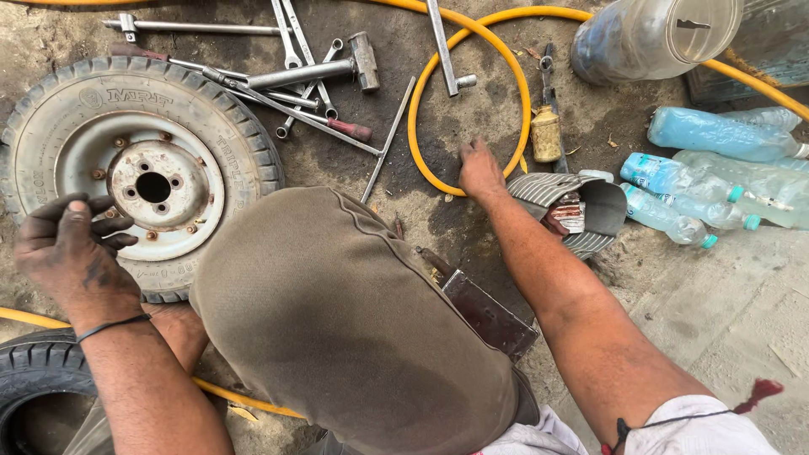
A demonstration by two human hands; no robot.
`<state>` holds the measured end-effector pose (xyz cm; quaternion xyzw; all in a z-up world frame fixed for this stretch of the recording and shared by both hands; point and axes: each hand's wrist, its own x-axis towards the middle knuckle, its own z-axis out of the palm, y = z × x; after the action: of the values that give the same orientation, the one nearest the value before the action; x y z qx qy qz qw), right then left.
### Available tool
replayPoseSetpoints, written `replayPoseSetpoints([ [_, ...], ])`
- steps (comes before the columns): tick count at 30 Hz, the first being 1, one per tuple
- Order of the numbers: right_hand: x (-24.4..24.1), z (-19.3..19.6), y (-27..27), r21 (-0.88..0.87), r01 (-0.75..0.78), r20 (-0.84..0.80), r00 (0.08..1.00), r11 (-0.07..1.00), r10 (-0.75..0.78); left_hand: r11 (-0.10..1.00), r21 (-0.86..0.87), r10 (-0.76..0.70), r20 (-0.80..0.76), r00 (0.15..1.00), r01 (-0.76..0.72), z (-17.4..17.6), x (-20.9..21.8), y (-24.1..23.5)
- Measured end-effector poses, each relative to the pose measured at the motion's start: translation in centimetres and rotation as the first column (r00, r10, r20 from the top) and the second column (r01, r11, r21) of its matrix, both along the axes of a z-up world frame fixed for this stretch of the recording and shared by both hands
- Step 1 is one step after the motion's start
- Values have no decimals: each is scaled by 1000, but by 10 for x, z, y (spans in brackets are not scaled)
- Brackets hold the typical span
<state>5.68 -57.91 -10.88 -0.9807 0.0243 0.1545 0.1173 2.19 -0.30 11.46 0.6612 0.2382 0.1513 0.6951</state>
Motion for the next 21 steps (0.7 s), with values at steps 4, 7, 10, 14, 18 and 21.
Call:
replayPoseSetpoints([
  [4,-3,40,27,-150,-116,105,986,982,133,999,27,-31,-72,997,33,-18,3,2],
  [7,-3,51,52,-7,-210,236,950,978,206,999,23,24,-57,998,-22,-37,-4,17],
  [10,20,32,93,43,-401,290,882,915,373,992,-47,119,-37,992,-121,-53,-2,24],
  [14,37,23,147,33,-407,292,877,913,381,975,65,219,-103,970,-214,-56,-8,36],
  [18,51,30,167,-159,-397,223,877,904,425,885,357,305,39,951,-298,-74,-12,90],
  [21,54,51,175,-234,-454,203,842,859,500,502,858,460,-161,873,-106,-102,-30,149],
])
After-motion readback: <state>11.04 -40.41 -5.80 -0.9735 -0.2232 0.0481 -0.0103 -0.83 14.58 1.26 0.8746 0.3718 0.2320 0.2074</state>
